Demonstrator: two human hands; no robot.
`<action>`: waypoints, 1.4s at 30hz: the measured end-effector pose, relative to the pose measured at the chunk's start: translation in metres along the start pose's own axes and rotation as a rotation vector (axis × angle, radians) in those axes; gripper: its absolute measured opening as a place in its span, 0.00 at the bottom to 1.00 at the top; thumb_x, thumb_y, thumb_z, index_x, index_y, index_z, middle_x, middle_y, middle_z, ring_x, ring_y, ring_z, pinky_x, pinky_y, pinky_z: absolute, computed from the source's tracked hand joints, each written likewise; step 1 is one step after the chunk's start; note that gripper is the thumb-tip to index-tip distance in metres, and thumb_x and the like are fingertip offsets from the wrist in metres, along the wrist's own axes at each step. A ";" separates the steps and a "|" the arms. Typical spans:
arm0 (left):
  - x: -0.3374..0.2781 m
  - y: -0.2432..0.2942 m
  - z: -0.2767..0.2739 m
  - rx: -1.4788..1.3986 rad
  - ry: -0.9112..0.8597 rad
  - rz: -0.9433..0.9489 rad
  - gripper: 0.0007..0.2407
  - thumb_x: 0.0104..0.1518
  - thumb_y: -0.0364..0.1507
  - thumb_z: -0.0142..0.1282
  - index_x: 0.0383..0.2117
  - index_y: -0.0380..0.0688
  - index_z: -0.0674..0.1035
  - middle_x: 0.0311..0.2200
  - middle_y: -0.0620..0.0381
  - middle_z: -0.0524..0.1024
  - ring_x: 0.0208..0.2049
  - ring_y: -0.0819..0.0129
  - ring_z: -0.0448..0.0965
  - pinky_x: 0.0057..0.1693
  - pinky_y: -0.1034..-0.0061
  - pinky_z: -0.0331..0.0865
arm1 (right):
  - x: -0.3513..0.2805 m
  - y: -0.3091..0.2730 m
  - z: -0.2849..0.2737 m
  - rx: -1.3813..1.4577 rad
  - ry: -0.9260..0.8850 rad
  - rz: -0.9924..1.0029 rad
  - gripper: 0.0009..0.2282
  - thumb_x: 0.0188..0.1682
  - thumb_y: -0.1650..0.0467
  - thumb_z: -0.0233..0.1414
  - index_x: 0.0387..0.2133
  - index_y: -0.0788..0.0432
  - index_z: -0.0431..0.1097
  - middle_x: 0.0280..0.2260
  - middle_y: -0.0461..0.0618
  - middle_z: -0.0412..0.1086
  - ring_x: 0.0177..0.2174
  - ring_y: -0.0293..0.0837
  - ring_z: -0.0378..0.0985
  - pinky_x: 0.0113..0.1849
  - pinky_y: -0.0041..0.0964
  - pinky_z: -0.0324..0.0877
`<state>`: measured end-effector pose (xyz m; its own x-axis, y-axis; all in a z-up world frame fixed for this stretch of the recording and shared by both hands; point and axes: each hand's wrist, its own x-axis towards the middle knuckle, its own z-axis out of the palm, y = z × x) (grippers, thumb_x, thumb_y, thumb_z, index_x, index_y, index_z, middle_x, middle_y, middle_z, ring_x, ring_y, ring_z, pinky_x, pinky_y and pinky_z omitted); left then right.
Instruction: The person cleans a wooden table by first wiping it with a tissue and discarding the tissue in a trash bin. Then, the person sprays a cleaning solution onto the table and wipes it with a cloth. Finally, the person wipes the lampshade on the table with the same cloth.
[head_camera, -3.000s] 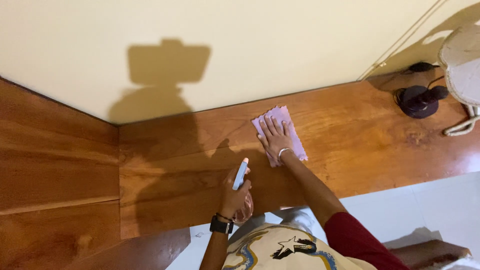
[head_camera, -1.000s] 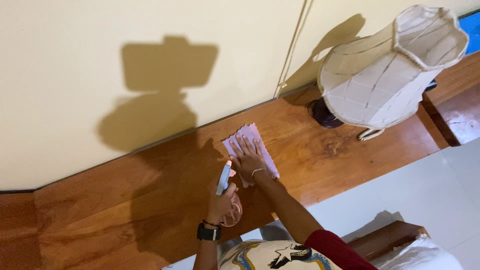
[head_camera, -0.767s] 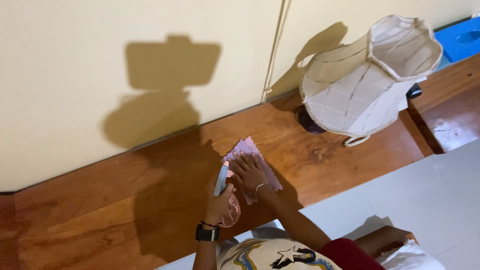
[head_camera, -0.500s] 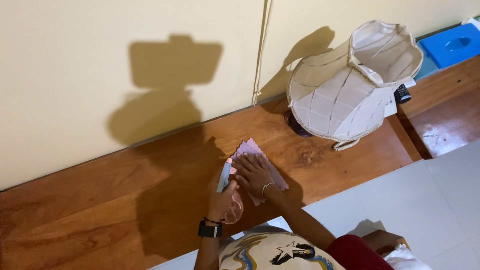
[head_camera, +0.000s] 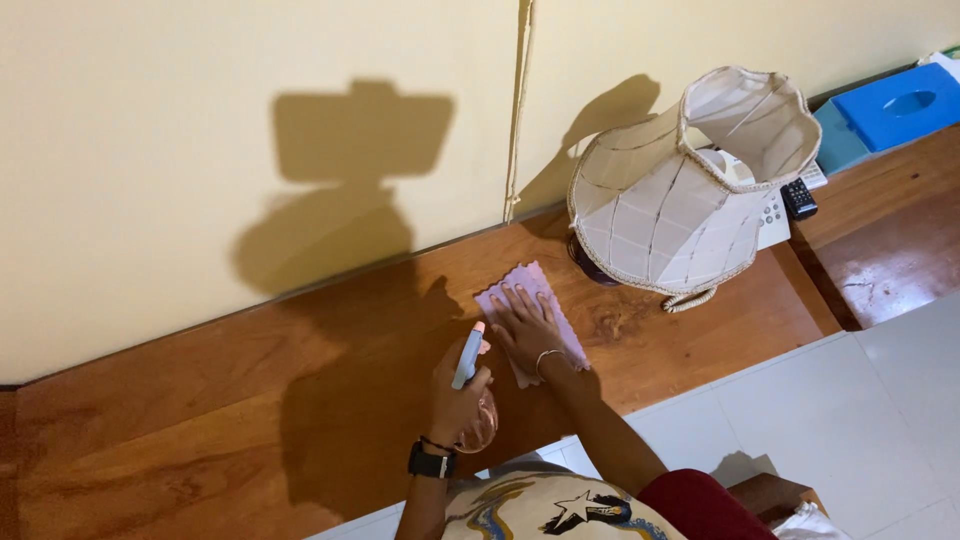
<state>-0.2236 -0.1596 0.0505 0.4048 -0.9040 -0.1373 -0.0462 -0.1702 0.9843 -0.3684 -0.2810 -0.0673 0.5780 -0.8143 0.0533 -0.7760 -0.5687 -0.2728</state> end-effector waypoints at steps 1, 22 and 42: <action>0.001 -0.002 -0.001 0.002 -0.002 -0.001 0.14 0.45 0.19 0.60 0.41 0.36 0.82 0.33 0.42 0.80 0.27 0.60 0.85 0.36 0.66 0.82 | -0.001 0.002 -0.001 0.002 -0.001 0.002 0.24 0.57 0.52 0.40 0.67 0.36 0.54 0.69 0.43 0.50 0.67 0.46 0.50 0.64 0.55 0.43; 0.000 0.010 0.029 0.280 -0.239 0.171 0.11 0.43 0.28 0.61 0.35 0.48 0.81 0.32 0.48 0.81 0.37 0.47 0.83 0.49 0.58 0.74 | -0.083 -0.028 0.025 -0.087 0.110 0.436 0.24 0.60 0.57 0.33 0.70 0.43 0.45 0.71 0.45 0.44 0.68 0.47 0.45 0.64 0.56 0.42; -0.001 0.011 0.008 0.271 -0.432 0.162 0.09 0.41 0.26 0.62 0.30 0.44 0.78 0.26 0.44 0.75 0.32 0.47 0.79 0.43 0.58 0.73 | -0.102 -0.092 0.024 -0.026 -0.022 0.655 0.24 0.61 0.58 0.29 0.71 0.44 0.39 0.72 0.45 0.37 0.69 0.48 0.35 0.65 0.57 0.31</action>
<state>-0.2316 -0.1633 0.0606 -0.0368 -0.9965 -0.0755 -0.3339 -0.0589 0.9408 -0.3501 -0.1430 -0.0708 -0.0120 -0.9907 -0.1355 -0.9748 0.0417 -0.2189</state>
